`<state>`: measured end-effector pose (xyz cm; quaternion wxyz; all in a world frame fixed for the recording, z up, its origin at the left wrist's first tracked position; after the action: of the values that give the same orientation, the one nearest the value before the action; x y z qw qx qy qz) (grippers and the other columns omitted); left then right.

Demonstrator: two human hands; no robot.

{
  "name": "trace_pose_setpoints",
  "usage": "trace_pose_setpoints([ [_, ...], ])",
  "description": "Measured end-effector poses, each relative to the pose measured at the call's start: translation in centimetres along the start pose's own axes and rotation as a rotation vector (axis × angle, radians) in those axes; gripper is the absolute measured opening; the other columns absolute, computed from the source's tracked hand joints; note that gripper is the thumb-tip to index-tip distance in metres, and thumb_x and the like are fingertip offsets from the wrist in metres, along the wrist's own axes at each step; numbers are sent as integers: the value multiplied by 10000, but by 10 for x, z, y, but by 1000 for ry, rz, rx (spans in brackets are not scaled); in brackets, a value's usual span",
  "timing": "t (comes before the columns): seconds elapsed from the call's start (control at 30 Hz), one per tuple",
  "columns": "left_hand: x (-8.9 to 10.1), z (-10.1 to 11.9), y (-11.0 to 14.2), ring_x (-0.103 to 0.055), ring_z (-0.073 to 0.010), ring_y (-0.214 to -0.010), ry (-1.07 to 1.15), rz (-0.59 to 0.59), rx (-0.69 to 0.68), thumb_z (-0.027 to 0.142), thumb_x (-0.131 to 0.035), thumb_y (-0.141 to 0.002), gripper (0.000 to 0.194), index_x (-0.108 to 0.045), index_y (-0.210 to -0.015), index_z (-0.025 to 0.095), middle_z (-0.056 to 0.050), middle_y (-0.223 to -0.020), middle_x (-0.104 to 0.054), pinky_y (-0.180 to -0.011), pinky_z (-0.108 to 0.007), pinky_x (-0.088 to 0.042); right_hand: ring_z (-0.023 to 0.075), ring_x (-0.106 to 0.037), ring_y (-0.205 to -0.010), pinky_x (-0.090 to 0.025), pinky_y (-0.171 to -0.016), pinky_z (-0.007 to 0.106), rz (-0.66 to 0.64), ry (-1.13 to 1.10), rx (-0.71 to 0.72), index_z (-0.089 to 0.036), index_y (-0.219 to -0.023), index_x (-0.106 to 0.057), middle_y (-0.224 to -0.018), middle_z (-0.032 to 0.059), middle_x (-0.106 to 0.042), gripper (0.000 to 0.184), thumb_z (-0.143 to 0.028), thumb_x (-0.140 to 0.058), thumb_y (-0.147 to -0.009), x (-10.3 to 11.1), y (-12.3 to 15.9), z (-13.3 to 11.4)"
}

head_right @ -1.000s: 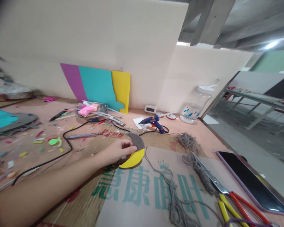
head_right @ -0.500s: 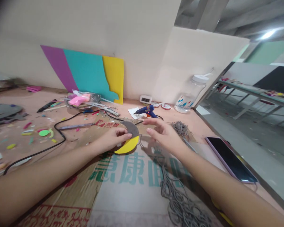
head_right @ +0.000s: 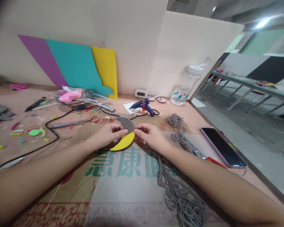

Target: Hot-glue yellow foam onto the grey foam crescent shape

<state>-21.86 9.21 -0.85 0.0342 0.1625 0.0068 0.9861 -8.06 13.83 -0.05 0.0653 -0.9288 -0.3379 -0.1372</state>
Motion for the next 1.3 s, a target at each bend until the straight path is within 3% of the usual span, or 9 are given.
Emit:
trace_pose_setpoints([
  [0.2, 1, 2, -2, -461, -90, -485, -58, 5, -71, 540, -556, -784, 400, -560, -697, 149, 30, -561, -511, -441, -193, -318, 89, -501, -484, -401, -464, 203, 13, 32, 10, -169, -809, -603, -631, -20, -591, 308, -474, -641, -785, -2, 1, -1],
  [0.4, 4, -4, -3, -475, -101, -502, -106, 38, -46, 544, -557, -779, 411, -538, -660, 151, 15, -576, -518, -446, -200, -323, 107, -506, -492, -407, -485, 213, 4, 108, 55, -173, -705, -588, -542, -15, -554, 406, -537, -508, -864, -2, 5, -14],
  [0.5, 5, -2, -2, -454, -92, -467, -100, 44, -41, 536, -554, -784, 407, -507, -635, 161, 28, -545, -499, -428, -197, -304, 108, -518, -499, -415, -482, 214, 38, 61, 44, -172, -789, -608, -591, -8, -588, 401, -555, -513, -852, 2, 4, -13],
  [0.63, 4, 0, -2, -463, -93, -477, -97, 38, -69, 518, -560, -789, 389, -523, -646, 158, 22, -554, -520, -438, -198, -309, 97, -509, -493, -411, -459, 202, 28, 29, 10, -171, -896, -619, -619, -26, -576, 332, -473, -666, -766, 2, 1, -4],
  [1.03, 0, -1, -1, -497, -99, -498, -71, -4, -71, 556, -549, -787, 419, -559, -675, 152, 11, -574, -554, -452, -195, -343, 99, -488, -474, -375, -444, 205, 30, 16, -11, -172, -814, -606, -575, -31, -553, 304, -465, -663, -759, 1, 2, -3],
  [1.3, 5, -5, 0, -466, -90, -444, -68, 48, 5, 544, -582, -764, 425, -558, -617, 146, 16, -505, -529, -416, -195, -315, 100, -470, -470, -331, -441, 210, 8, 70, 19, -157, -784, -640, -527, -23, -533, 389, -532, -548, -830, 1, 1, -6],
])
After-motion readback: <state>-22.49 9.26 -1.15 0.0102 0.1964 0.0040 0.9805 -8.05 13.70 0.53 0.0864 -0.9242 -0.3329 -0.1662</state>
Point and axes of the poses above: each hand's wrist, its own y-axis away from the middle knuckle, its own x-axis out of the back of the hand, z = x × y, the point moved 8 cm from there along -y, towards the middle knuckle
